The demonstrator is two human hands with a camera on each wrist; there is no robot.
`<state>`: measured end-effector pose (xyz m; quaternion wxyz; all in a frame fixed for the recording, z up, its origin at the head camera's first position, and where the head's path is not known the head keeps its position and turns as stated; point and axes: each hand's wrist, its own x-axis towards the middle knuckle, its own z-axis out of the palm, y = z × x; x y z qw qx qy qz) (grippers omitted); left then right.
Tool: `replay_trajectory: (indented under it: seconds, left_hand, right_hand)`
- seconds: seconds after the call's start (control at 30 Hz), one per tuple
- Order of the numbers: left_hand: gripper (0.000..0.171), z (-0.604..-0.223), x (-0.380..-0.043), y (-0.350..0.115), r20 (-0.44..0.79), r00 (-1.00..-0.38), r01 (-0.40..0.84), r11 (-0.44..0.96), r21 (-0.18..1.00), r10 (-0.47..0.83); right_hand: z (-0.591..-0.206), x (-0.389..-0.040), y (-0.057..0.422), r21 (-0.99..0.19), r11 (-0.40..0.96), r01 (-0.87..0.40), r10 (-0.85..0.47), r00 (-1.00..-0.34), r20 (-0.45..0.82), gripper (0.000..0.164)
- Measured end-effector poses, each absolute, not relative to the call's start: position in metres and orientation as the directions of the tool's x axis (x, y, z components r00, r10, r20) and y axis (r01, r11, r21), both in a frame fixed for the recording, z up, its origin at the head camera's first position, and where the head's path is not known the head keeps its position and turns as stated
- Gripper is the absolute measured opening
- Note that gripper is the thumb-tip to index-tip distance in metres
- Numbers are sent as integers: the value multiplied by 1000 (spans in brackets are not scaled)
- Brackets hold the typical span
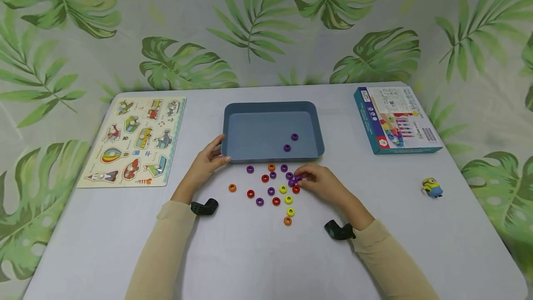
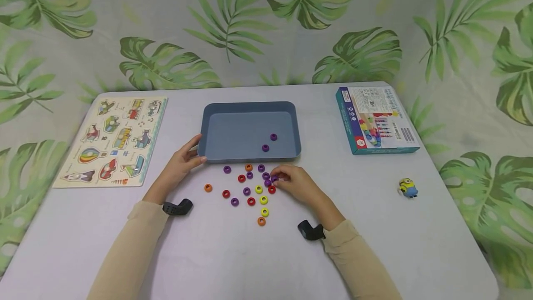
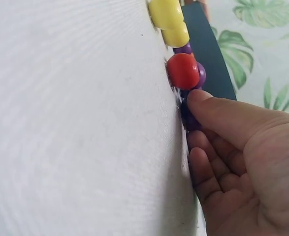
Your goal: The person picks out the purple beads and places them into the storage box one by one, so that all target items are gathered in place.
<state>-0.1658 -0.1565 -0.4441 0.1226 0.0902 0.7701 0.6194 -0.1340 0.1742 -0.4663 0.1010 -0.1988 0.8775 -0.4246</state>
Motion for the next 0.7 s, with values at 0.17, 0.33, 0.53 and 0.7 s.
replay_trajectory:
  seconds: [0.17,0.33,0.53,0.7]
  left_hand:
    - [67,-443,-165,-156,-75,-954,-10,220,975,289]
    - [67,-444,-165,-156,-67,-953,1,223,975,294]
    - [67,-444,-166,-157,-59,-956,5,218,976,288]
    - [67,-445,-166,-157,-64,-955,1,219,976,289]
  right_hand:
    - [-461,-132,173,-780,577,-243,-389,-921,0,22]
    - [-441,-137,169,-784,547,-294,-351,-930,104,26]
    - [-419,-167,164,-777,521,-353,-298,-928,222,27]
    - [-425,-196,161,-774,581,-251,-259,-959,117,25]
